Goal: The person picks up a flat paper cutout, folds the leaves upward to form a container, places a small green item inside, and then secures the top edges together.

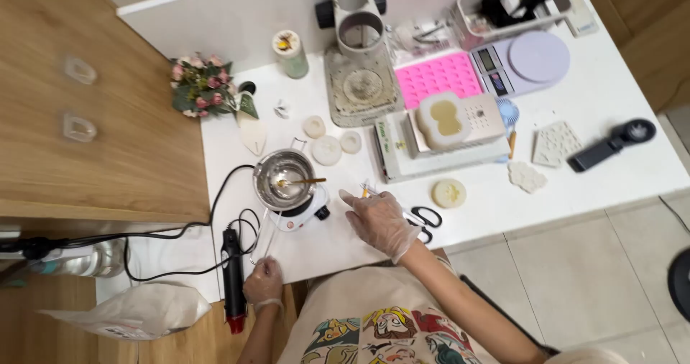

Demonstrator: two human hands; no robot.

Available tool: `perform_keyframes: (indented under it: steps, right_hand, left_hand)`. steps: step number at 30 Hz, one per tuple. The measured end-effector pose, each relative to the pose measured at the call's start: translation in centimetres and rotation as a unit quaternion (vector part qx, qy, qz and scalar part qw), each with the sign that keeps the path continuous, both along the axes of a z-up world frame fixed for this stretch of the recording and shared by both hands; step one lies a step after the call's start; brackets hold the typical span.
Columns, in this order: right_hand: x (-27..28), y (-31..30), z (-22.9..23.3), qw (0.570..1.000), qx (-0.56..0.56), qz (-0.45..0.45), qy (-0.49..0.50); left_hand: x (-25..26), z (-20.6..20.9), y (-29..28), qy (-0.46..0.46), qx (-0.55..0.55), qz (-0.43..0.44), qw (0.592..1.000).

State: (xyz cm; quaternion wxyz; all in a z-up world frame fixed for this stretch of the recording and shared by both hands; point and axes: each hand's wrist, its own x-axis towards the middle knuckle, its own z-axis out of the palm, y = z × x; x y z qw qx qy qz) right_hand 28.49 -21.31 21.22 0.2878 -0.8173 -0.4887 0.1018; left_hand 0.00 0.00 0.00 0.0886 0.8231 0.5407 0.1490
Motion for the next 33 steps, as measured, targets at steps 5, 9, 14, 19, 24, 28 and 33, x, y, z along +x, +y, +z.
perform_keyframes:
  steps: [5,9,14,19,24,28,33]
  right_hand:
    - [0.0,-5.6,-3.1,0.998,-0.041,0.011,0.046]
    - [-0.2,-9.1,-5.2,0.991,-0.085,-0.035,0.1]
    - [0.0,-10.8,-6.2,0.994,-0.044,-0.056,0.084]
    - [1.3,-10.5,-6.4,0.996,-0.025,-0.051,0.074]
    - [2.0,-10.7,-3.5,0.981,-0.113,-0.097,0.123]
    - [3.1,-14.2,-7.7,0.977,-0.032,-0.195,0.079]
    - [6.9,-20.6,-17.7,0.93,-0.081,-0.348,-0.085]
  left_hand:
    - [1.1,3.6,-1.0,-0.01,-0.109,0.045,0.993]
    - [1.2,4.0,-1.7,-0.028,-0.13,0.06,0.989]
    - [1.0,3.4,-1.6,-0.016,-0.13,0.074,0.989]
    - [1.0,2.6,-1.4,-0.001,-0.126,0.081,0.989]
    - [1.1,1.4,-1.4,0.01,-0.084,0.092,0.992]
    - [1.9,1.3,-1.5,0.038,-0.085,0.129,0.987]
    - [1.9,0.5,-1.1,0.063,-0.055,0.117,0.99]
